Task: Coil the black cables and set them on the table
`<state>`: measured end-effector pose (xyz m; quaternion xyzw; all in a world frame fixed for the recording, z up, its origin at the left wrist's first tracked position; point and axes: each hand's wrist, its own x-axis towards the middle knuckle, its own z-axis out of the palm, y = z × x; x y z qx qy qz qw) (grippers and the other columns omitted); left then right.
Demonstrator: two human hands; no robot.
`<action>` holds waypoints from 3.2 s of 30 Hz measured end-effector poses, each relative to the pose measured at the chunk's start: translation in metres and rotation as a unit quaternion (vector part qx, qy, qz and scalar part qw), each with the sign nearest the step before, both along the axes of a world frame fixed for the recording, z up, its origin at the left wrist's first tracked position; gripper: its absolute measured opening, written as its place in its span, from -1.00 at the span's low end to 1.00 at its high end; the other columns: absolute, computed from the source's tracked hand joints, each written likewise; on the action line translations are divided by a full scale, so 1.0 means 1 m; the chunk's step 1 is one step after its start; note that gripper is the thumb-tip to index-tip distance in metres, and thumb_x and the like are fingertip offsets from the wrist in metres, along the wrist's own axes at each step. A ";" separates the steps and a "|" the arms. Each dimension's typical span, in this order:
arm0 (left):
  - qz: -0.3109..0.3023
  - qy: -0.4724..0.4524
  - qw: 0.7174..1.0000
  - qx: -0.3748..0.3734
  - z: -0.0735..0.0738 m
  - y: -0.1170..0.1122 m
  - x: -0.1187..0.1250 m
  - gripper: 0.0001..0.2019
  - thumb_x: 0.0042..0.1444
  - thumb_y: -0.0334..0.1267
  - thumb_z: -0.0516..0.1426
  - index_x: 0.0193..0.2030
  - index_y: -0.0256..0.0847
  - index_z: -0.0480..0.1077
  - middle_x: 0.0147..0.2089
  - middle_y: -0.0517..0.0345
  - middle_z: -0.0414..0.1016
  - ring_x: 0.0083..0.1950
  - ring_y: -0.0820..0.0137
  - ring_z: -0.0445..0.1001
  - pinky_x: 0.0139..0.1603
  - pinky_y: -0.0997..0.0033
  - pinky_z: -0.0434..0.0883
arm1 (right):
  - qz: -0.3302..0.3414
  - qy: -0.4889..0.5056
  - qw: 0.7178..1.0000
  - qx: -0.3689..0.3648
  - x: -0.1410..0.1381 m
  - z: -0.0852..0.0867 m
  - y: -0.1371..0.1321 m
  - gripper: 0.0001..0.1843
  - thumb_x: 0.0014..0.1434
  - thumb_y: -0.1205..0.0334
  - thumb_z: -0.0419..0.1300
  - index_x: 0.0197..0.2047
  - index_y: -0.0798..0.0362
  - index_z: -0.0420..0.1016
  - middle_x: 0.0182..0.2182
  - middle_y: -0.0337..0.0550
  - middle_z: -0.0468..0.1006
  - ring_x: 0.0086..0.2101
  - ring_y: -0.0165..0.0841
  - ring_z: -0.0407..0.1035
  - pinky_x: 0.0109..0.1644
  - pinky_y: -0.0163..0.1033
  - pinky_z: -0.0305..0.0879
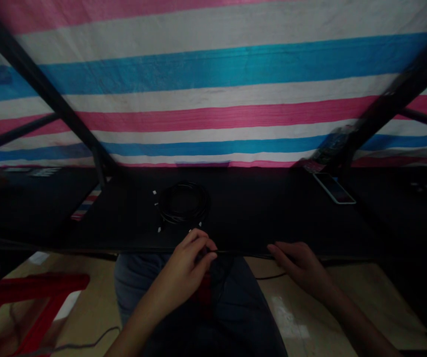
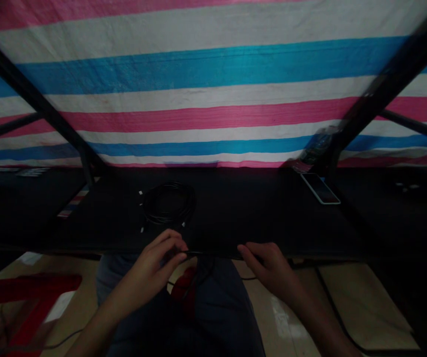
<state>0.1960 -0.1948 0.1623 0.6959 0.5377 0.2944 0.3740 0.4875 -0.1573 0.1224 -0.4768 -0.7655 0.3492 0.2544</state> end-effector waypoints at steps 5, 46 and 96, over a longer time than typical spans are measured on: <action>-0.013 -0.001 0.998 -0.061 0.000 -0.002 -0.003 -0.83 0.40 -0.23 0.03 -0.13 -0.17 0.43 -0.38 0.24 0.49 -0.36 0.41 0.44 -0.34 0.46 0.32 | 0.009 0.013 1.000 -0.019 -0.008 -0.003 -0.006 -0.50 0.40 0.03 -0.03 -0.57 -0.01 0.12 -0.64 -0.35 0.11 -0.61 -0.47 0.06 -0.51 -0.30 -0.04; -0.091 0.046 0.986 -0.130 -0.007 -0.007 -0.014 -0.71 0.38 -0.26 0.03 0.06 -0.11 0.56 0.08 0.06 0.63 0.14 0.22 0.52 0.17 0.25 0.37 | 0.056 -0.172 0.981 -0.073 -0.043 -0.052 0.009 -0.47 0.40 0.12 -0.03 -0.57 0.08 0.45 -0.65 -0.20 0.42 -0.61 -0.42 0.23 -0.45 -0.24 -0.09; -0.072 0.074 0.982 -0.157 -0.017 -0.011 0.013 -0.88 0.28 -0.31 0.11 -0.22 -0.17 0.49 -0.16 0.11 0.57 -0.08 0.27 0.50 -0.06 0.36 0.34 | 0.103 -0.106 0.986 -0.083 -0.079 -0.041 -0.012 -0.46 0.42 0.11 -0.04 -0.47 0.08 0.60 -0.59 -0.17 0.54 -0.57 -0.39 0.31 -0.43 -0.26 -0.01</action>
